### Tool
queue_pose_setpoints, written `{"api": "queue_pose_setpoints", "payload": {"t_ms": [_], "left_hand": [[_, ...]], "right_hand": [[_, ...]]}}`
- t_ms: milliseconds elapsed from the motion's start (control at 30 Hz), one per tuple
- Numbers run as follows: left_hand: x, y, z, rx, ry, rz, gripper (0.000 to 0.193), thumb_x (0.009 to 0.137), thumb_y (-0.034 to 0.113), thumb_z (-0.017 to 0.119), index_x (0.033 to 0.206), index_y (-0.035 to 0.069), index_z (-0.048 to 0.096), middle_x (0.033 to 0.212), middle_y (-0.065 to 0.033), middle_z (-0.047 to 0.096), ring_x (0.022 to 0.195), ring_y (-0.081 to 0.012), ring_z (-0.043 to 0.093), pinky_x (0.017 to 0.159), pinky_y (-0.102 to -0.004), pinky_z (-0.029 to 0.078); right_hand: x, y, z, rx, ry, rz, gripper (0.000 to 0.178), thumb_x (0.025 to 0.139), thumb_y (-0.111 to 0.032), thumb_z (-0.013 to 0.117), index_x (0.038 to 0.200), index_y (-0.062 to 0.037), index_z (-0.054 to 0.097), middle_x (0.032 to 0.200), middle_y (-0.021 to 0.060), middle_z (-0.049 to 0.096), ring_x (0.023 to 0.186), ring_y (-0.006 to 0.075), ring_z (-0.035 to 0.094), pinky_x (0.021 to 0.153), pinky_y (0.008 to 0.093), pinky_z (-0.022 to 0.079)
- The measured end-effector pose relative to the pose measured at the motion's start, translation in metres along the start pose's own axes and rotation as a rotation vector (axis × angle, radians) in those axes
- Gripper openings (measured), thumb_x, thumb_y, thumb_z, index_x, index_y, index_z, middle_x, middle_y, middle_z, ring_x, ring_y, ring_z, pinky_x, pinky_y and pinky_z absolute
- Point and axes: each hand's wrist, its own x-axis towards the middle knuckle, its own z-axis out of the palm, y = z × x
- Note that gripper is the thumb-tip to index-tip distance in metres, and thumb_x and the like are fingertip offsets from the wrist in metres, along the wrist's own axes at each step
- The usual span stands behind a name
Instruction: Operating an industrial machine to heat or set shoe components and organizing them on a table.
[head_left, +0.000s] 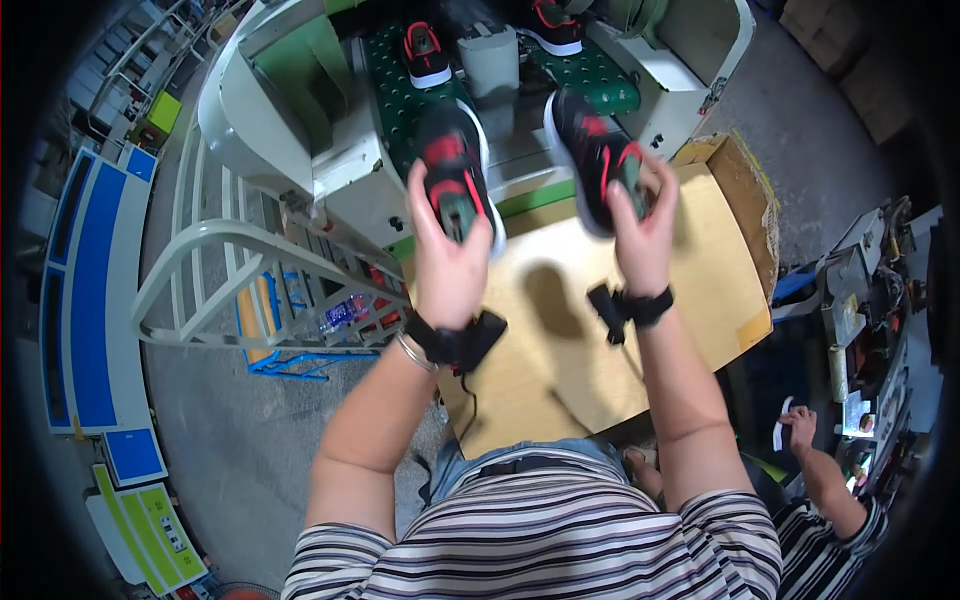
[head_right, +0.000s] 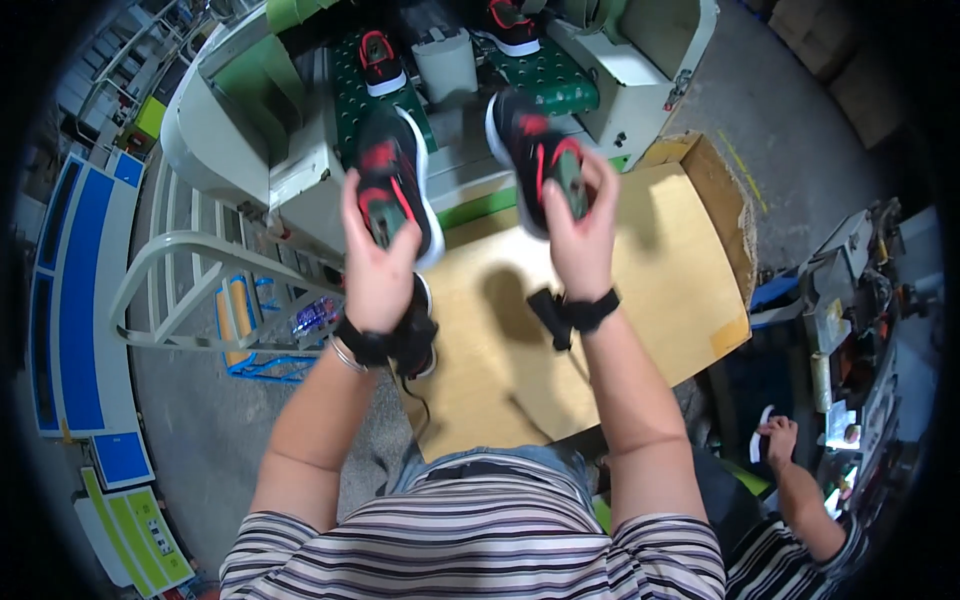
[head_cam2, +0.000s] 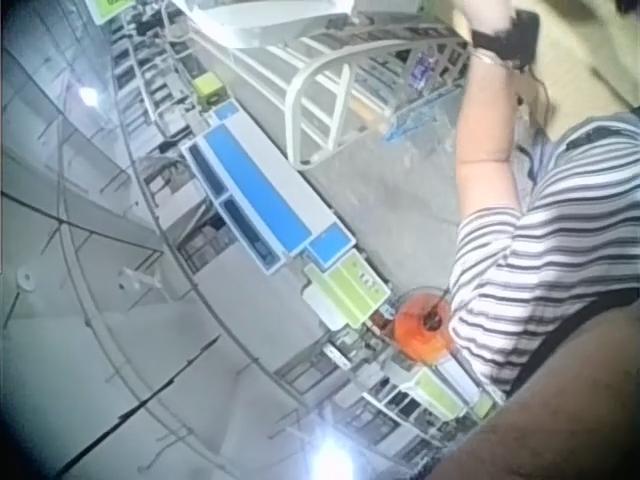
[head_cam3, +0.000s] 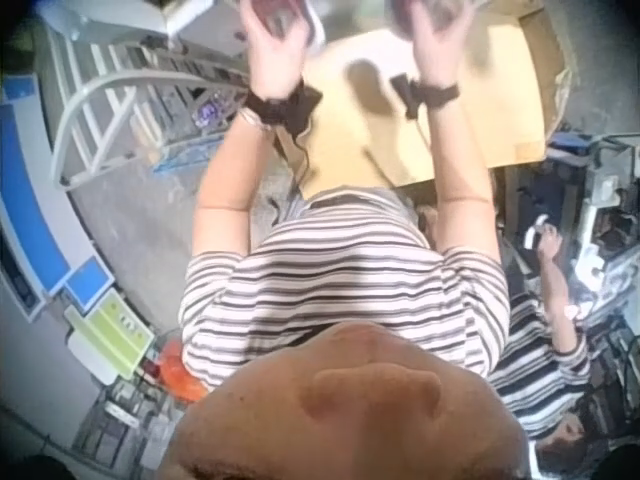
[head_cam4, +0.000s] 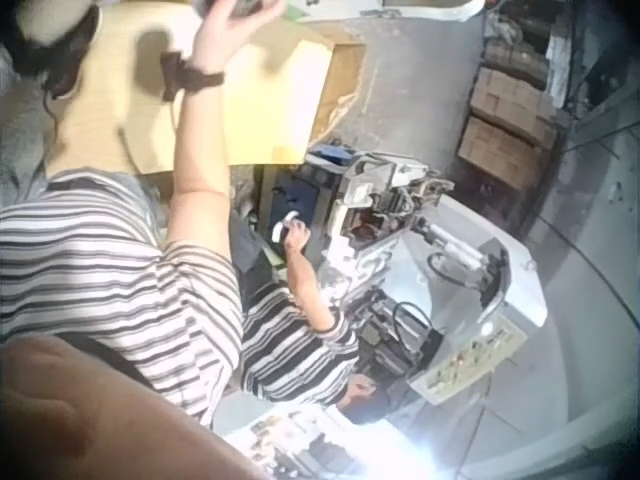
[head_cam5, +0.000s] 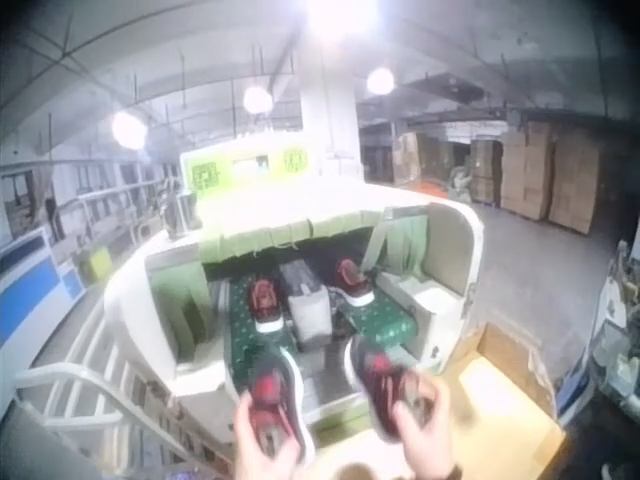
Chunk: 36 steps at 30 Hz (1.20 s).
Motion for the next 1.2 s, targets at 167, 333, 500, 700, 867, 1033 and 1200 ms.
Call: {"api": "queue_pose_setpoints", "payload": {"t_ms": [167, 333, 500, 700, 867, 1033, 1200], "left_hand": [[0.124, -0.009, 0.011, 0.378, 0.147, -0.034, 0.091, 0.078, 0.015, 0.063, 0.150, -0.008, 0.012, 0.149, -0.0332, 0.028, 0.135, -0.0465, 0.036, 0.114, -0.0440, 0.029], [0.165, -0.039, 0.014, 0.430, 0.101, -0.159, 0.102, 0.078, 0.031, 0.072, 0.150, -0.009, 0.012, 0.149, -0.0341, 0.027, 0.136, -0.0475, 0.034, 0.114, -0.0430, 0.030], [0.103, -0.035, -0.009, 0.336, 0.122, 0.282, 0.083, 0.088, 0.030, 0.071, 0.149, -0.004, 0.026, 0.153, -0.0285, 0.024, 0.143, -0.0412, 0.026, 0.116, -0.0411, 0.025], [-0.068, -0.112, -0.038, 0.975, -0.275, -0.122, 0.084, 0.085, 0.019, 0.071, 0.153, 0.005, 0.023, 0.159, -0.0239, 0.016, 0.146, -0.0403, 0.019, 0.118, -0.0429, 0.020], [-0.147, -0.142, -0.041, 0.485, -0.084, -0.208, 0.082, 0.078, 0.009, 0.070, 0.148, 0.001, 0.028, 0.149, -0.0254, 0.031, 0.138, -0.0407, 0.034, 0.114, -0.0416, 0.030], [-0.147, -0.165, -0.020, 0.503, -0.014, -0.124, 0.074, 0.075, 0.008, 0.070, 0.140, 0.000, 0.036, 0.138, -0.0224, 0.041, 0.128, -0.0388, 0.042, 0.110, -0.0426, 0.034], [-0.131, -0.169, -0.026, 0.396, -0.103, -0.200, 0.090, 0.074, 0.014, 0.076, 0.146, 0.001, 0.026, 0.144, -0.0238, 0.033, 0.134, -0.0363, 0.037, 0.112, -0.0420, 0.031]], "right_hand": [[0.142, 0.048, 0.014, -0.268, 0.038, -0.125, 0.052, 0.088, -0.016, 0.068, 0.136, -0.0089, 0.049, 0.121, 0.0202, 0.062, 0.112, 0.0318, 0.061, 0.098, 0.0368, 0.046], [0.161, 0.061, 0.043, -0.604, -0.021, -0.147, 0.065, 0.087, -0.029, 0.070, 0.145, -0.0158, 0.043, 0.136, 0.0225, 0.051, 0.125, 0.0403, 0.049, 0.105, 0.0452, 0.039], [0.090, 0.034, 0.047, -0.707, -0.131, -0.467, 0.064, 0.089, -0.042, 0.066, 0.144, -0.0184, 0.044, 0.148, 0.0199, 0.040, 0.139, 0.0406, 0.031, 0.113, 0.0587, 0.021], [-0.076, 0.132, -0.026, -0.983, -0.753, 0.272, 0.086, 0.087, -0.053, 0.063, 0.156, -0.0265, 0.020, 0.160, 0.0169, 0.021, 0.145, 0.0457, 0.021, 0.113, 0.0661, 0.018], [-0.147, 0.143, -0.059, -1.095, -0.774, 0.229, 0.088, 0.088, -0.050, 0.065, 0.153, -0.0085, 0.024, 0.155, 0.0257, 0.026, 0.144, 0.0430, 0.025, 0.115, 0.0572, 0.023], [-0.078, 0.234, -0.039, -0.309, -0.158, 0.991, 0.105, 0.074, -0.069, 0.070, 0.133, 0.0146, 0.046, 0.129, 0.0333, 0.055, 0.125, 0.0395, 0.054, 0.105, 0.0413, 0.042], [-0.036, 0.206, 0.034, -0.297, 0.126, 0.751, 0.079, 0.066, -0.042, 0.088, 0.110, 0.0052, 0.042, 0.104, 0.0208, 0.061, 0.093, 0.0268, 0.063, 0.082, 0.0373, 0.054]]}}
